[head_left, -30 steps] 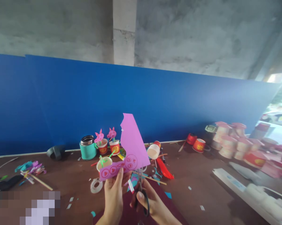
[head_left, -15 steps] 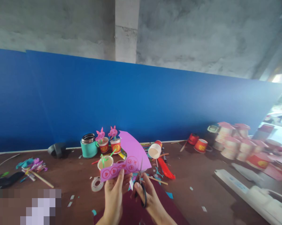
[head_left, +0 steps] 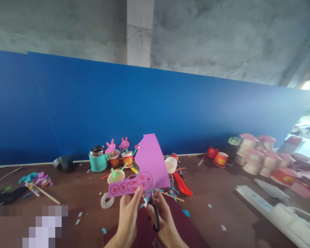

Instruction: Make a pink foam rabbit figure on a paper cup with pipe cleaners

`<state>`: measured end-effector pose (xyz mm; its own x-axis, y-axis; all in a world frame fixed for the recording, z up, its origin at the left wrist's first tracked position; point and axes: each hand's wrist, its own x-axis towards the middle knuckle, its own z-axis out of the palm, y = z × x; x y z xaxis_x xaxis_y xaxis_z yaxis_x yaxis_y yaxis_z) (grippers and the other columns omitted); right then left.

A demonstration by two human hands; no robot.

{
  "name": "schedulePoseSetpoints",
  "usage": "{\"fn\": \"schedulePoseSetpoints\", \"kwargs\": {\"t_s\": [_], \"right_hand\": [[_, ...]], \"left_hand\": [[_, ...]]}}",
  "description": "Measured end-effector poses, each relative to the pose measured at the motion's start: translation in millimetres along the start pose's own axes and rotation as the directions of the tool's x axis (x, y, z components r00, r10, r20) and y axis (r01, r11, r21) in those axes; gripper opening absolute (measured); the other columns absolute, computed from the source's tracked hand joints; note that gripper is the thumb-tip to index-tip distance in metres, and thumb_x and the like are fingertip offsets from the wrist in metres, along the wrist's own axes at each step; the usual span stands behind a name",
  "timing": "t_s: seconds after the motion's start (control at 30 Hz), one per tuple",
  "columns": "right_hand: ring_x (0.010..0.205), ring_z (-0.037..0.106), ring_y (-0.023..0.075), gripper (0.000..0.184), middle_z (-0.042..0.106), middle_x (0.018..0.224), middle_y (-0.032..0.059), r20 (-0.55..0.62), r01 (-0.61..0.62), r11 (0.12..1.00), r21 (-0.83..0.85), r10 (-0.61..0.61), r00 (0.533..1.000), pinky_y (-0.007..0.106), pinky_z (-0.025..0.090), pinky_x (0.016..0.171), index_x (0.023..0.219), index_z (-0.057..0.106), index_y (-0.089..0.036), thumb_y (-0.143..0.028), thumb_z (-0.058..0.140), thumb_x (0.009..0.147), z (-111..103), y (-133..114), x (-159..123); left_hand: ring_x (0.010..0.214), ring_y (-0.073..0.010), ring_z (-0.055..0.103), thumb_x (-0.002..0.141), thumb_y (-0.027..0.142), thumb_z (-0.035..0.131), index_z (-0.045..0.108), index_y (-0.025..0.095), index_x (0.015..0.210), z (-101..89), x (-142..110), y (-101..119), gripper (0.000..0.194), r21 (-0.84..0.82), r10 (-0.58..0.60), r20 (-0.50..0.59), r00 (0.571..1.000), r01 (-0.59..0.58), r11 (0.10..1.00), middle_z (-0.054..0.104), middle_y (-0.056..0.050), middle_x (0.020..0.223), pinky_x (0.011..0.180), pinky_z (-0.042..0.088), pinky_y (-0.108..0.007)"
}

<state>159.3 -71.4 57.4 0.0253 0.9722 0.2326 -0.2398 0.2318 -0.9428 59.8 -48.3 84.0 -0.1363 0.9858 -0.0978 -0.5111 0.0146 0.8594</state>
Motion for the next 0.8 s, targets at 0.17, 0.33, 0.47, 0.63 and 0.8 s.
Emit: {"fn": "schedulePoseSetpoints", "kwargs": {"t_s": [0.17, 0.33, 0.47, 0.63, 0.8], "right_hand": [[0.054, 0.047, 0.0126, 0.043, 0.052, 0.063, -0.0026, 0.011, -0.039, 0.999, 0.027, 0.039, 0.999, 0.022, 0.038, 0.049, 0.093, 0.056, -0.024, -0.054, 0.073, 0.067, 4.6, -8.2, -1.8], [0.046, 0.039, 0.0093, 0.041, 0.045, 0.056, -0.0058, -0.043, -0.015, 1.000, 0.025, 0.017, 0.999, 0.021, 0.035, 0.045, 0.083, 0.052, -0.024, -0.057, 0.071, 0.066, 7.6, -11.3, -1.4], [0.042, 0.030, 0.0068, 0.044, 0.040, 0.052, -0.0074, -0.119, -0.066, 0.998, 0.001, 0.065, 0.991, 0.018, 0.024, 0.038, 0.077, 0.050, -0.023, -0.058, 0.073, 0.063, 5.1, -3.9, -3.9], [0.041, 0.033, 0.0061, 0.045, 0.044, 0.052, -0.0068, -0.124, -0.085, 0.996, -0.005, 0.084, 0.989, 0.018, 0.026, 0.038, 0.080, 0.054, -0.021, -0.057, 0.074, 0.063, -2.3, 1.2, -3.1], [0.039, 0.037, 0.0068, 0.044, 0.047, 0.048, -0.0050, -0.096, -0.087, 0.994, -0.062, 0.081, 0.992, 0.019, 0.027, 0.038, 0.076, 0.059, -0.017, -0.058, 0.071, 0.065, -9.6, -2.0, 0.2]], "left_hand": [[0.065, -0.0176, 0.062, 0.058, 0.046, 0.079, 0.069, 0.014, 0.074, 6.0, 0.9, 0.4, 0.038, 0.075, 0.035, 0.091, 0.995, -0.042, 0.996, 0.067, -0.003, 0.067, 0.064, 0.049, -0.026], [0.063, -0.0179, 0.060, 0.060, 0.048, 0.077, 0.068, 0.013, 0.070, 6.1, 3.4, 0.0, 0.038, 0.124, 0.026, 0.128, 0.992, -0.042, 0.991, 0.066, -0.003, 0.064, 0.061, 0.048, -0.026], [0.061, -0.0153, 0.058, 0.062, 0.047, 0.077, 0.067, 0.013, 0.071, 5.0, 2.9, -0.9, 0.036, 0.103, 0.020, 0.143, 0.990, -0.035, 0.994, 0.064, -0.002, 0.063, 0.059, 0.046, -0.023], [0.055, -0.0113, 0.051, 0.059, 0.046, 0.079, 0.064, 0.013, 0.064, 3.8, 3.9, 2.8, 0.037, 0.108, -0.014, 0.138, 0.990, -0.001, 0.994, 0.059, 0.001, 0.057, 0.054, 0.042, -0.021], [0.052, -0.0089, 0.047, 0.058, 0.048, 0.078, 0.062, 0.012, 0.061, 2.1, 8.7, 5.5, 0.040, 0.147, -0.045, 0.177, 0.983, 0.019, 0.989, 0.056, 0.001, 0.054, 0.050, 0.038, -0.019]]}}
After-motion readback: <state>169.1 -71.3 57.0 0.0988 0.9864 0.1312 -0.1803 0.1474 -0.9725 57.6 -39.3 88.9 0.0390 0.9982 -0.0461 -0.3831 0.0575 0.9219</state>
